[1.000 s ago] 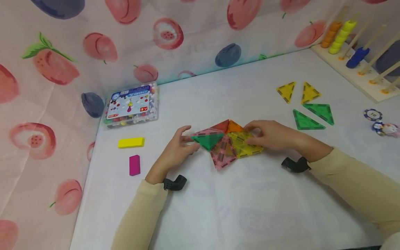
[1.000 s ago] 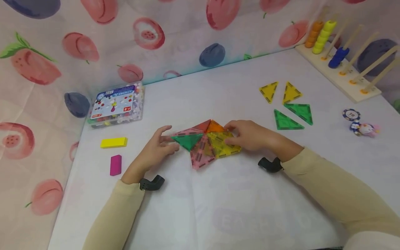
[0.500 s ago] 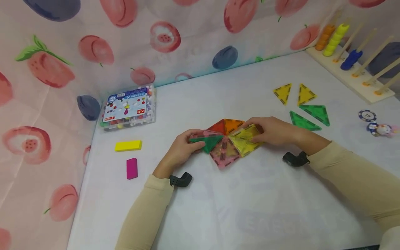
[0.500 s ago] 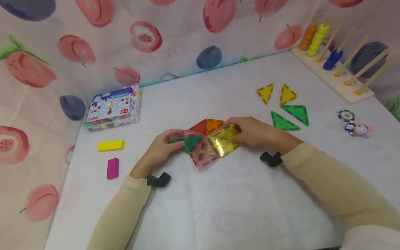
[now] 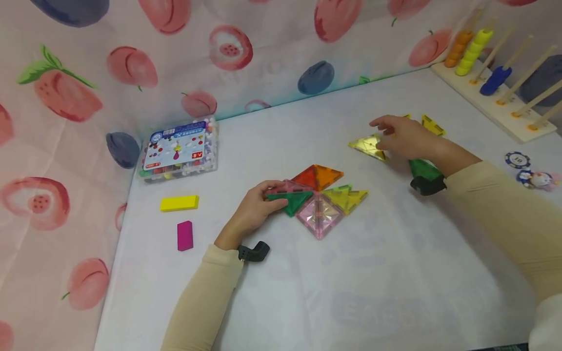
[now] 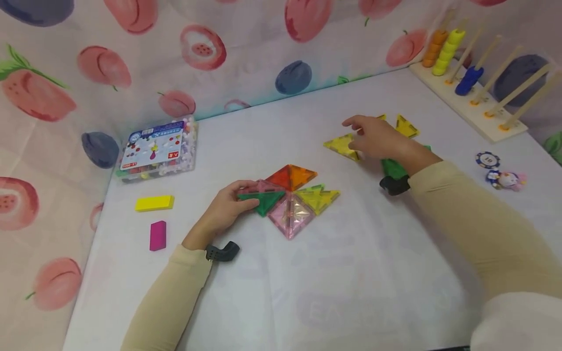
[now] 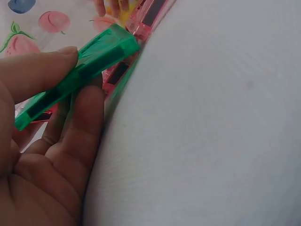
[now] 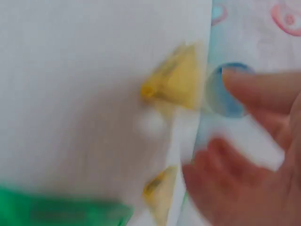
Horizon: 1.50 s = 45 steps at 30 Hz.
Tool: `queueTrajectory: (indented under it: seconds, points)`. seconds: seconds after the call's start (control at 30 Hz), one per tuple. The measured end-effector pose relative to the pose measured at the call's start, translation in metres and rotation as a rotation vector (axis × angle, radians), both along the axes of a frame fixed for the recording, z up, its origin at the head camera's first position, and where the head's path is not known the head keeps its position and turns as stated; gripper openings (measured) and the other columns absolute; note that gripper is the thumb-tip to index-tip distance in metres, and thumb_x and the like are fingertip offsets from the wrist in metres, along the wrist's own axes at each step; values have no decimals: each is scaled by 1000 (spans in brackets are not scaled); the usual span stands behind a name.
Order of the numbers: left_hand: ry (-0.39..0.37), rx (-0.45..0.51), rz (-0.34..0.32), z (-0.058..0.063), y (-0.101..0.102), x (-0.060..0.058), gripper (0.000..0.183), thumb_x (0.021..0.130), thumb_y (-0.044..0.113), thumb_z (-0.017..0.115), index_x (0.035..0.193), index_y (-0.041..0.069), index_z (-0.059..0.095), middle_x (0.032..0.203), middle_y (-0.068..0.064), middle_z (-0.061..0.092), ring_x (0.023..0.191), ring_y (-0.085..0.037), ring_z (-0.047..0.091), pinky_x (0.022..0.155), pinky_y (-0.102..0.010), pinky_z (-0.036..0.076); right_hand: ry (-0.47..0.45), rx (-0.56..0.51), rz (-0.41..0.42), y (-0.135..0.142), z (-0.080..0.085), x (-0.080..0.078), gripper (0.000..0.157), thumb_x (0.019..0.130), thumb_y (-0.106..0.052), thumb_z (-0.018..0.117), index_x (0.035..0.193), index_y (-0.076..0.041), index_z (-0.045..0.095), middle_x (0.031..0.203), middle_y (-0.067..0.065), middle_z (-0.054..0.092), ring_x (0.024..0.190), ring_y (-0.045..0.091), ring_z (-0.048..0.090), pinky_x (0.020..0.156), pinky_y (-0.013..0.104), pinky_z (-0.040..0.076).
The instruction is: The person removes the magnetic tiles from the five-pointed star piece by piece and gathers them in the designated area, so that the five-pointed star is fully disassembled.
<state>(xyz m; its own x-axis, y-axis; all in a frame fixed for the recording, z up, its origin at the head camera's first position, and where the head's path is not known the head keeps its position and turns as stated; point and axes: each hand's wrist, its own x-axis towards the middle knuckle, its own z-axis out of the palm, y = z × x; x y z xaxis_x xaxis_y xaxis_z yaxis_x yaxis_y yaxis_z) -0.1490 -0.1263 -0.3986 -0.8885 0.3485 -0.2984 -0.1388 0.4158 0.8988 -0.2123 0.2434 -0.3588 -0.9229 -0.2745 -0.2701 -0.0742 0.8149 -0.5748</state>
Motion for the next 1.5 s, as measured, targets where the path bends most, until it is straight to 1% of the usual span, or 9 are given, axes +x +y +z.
queueTrajectory:
  seconds: [0.07,0.13,0.27,0.43,0.6,0.8,1.0,1.33,1.5]
  points:
    - [-9,0,0,-2,1,1,43,78,24,70,118,22,54,111,-1,56,85,-17,54,73,-29,45,9,-8,-24,-5,1,5,57,86,-29,59,135,-10,37,131,17,40,115,34,36,88,51,35]
    - [6,-6,-1,-11,-1,0,42,77,28,70,116,26,54,108,2,57,84,-17,54,72,-29,45,31,-15,-5,-13,1,18,57,84,-31,61,132,-9,41,129,14,43,113,32,40,88,50,36]
    - [27,-26,-2,-9,-2,0,42,77,30,70,115,27,54,108,3,57,84,-16,53,73,-30,44,24,-26,116,-34,-3,47,48,81,-33,65,121,-10,51,114,6,55,100,22,50,84,41,42]
    - [30,-27,0,-8,-2,-2,42,77,30,70,116,28,54,108,3,56,84,-16,53,73,-30,44,-47,-26,224,-50,-11,70,43,78,-36,67,112,-14,54,96,-2,56,87,16,49,78,35,44]
    - [24,-37,7,-10,-2,-2,43,77,32,70,116,28,54,108,3,56,84,-16,53,73,-30,43,-59,-80,248,-56,-19,73,34,79,-31,68,105,-16,52,89,1,52,83,19,46,74,33,40]
    - [17,-17,8,-11,-2,-1,44,76,30,71,116,27,53,108,2,56,86,-16,53,74,-30,44,-88,-126,238,-57,-21,72,22,82,-23,66,102,-19,57,98,-1,57,89,20,47,79,36,41]
    - [31,-17,11,-10,-1,-2,43,77,29,71,116,26,54,109,4,57,90,-15,52,77,-30,43,-108,-102,241,-54,-19,70,17,81,-22,66,98,-21,62,99,-5,59,89,19,48,81,37,40]
    - [49,-69,17,-9,0,-2,44,76,31,71,116,27,53,113,5,54,96,-15,48,82,-32,40,-168,-76,258,-39,-10,75,9,82,-17,64,91,-17,62,72,1,51,69,18,43,61,31,36]
    - [41,-71,14,-10,0,-3,44,76,32,71,116,28,53,115,6,52,97,-16,47,82,-33,39,-159,-73,229,-42,-12,73,13,83,-18,63,96,-19,63,82,0,56,74,19,46,65,32,40]
